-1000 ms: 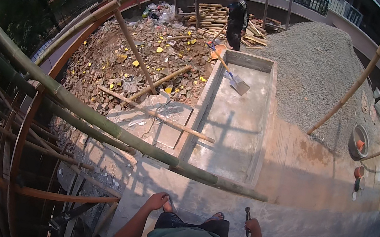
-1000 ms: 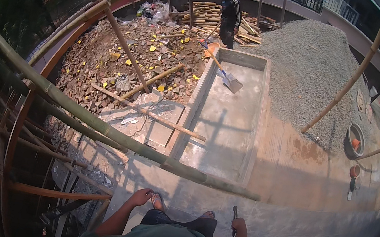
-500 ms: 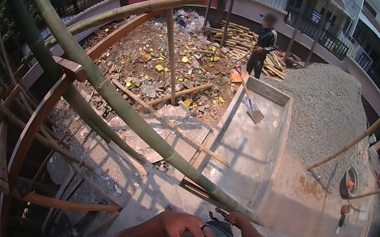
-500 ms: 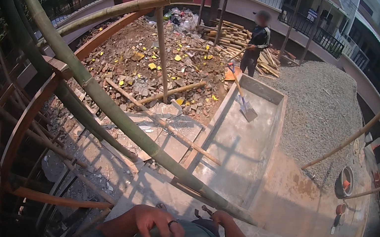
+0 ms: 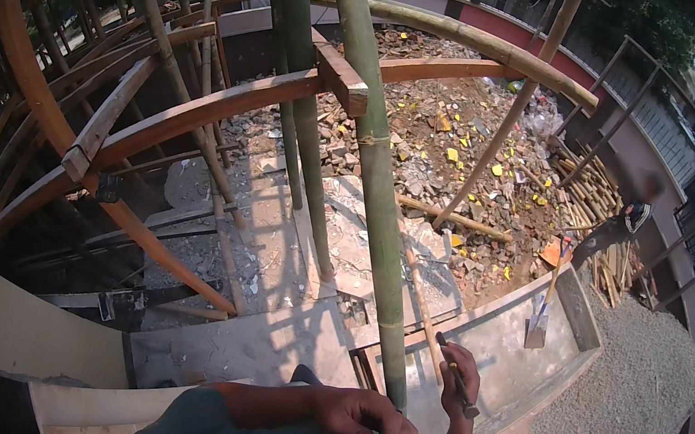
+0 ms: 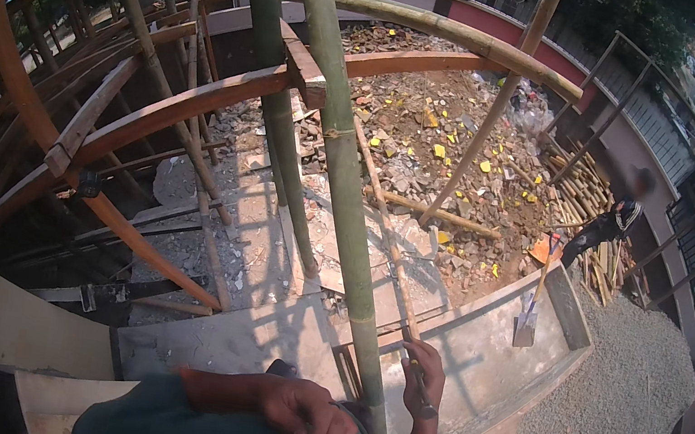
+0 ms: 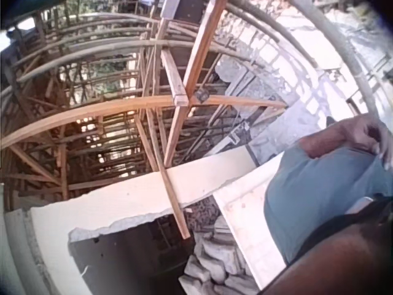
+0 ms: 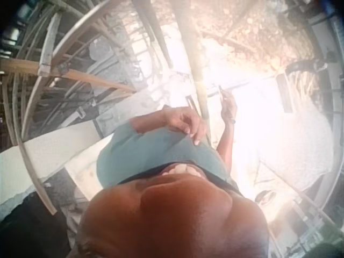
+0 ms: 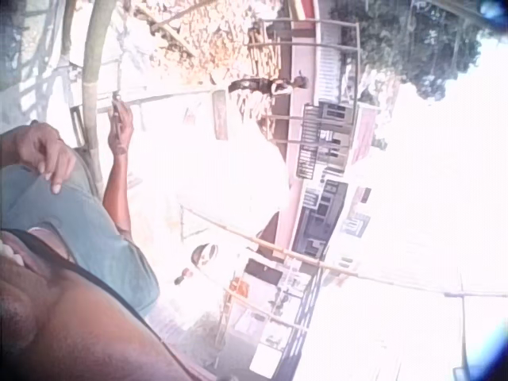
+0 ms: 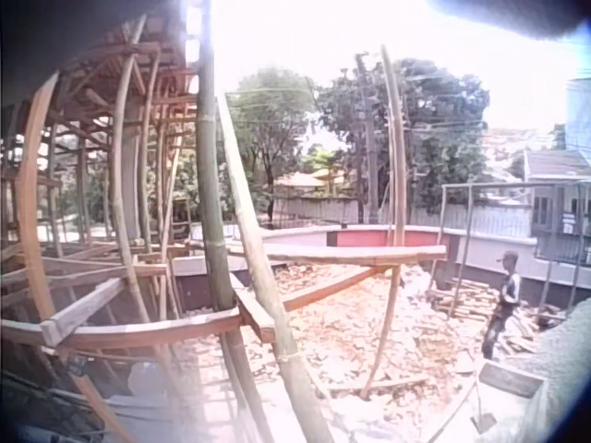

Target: The person uses pliers to tighten wire ties on a bamboo scaffold structure. They move along the scaffold, securing multiple joints by wrapping and twisting wire with pliers.

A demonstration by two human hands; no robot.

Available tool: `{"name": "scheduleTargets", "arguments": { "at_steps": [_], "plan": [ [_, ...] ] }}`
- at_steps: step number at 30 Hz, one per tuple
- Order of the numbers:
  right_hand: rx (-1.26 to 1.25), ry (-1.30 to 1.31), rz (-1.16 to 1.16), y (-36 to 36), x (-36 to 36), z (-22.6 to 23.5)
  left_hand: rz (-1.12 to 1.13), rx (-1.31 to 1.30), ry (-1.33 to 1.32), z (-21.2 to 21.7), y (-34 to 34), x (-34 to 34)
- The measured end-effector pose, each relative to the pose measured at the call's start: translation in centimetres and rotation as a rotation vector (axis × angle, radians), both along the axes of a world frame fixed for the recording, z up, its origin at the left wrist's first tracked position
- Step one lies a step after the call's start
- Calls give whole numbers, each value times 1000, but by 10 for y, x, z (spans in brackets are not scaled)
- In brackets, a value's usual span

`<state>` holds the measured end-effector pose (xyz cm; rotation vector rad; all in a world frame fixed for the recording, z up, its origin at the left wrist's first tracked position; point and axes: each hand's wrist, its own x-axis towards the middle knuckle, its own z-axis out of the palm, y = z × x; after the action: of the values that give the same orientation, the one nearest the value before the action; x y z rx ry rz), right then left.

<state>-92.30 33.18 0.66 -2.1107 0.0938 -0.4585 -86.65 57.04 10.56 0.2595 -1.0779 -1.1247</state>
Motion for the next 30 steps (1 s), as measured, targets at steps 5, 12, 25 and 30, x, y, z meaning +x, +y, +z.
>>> {"name": "scheduleTargets", "arguments": {
  "at_steps": [5, 12, 25, 30],
  "plan": [
    [639, -407, 497, -6, 5, 85, 153, 68, -30, -7, 2, -3],
    [562, -467, 1958, -8, 39, 204, 390, 92, 110, -15, 1, -12],
    [381, -727, 1755, 30, -2, 237, 342, 121, -49, 2, -16, -2],
    [396, -646, 1779, 29, -14, 230, 259, 120, -79, 2, -22, -3]
  ]
}}
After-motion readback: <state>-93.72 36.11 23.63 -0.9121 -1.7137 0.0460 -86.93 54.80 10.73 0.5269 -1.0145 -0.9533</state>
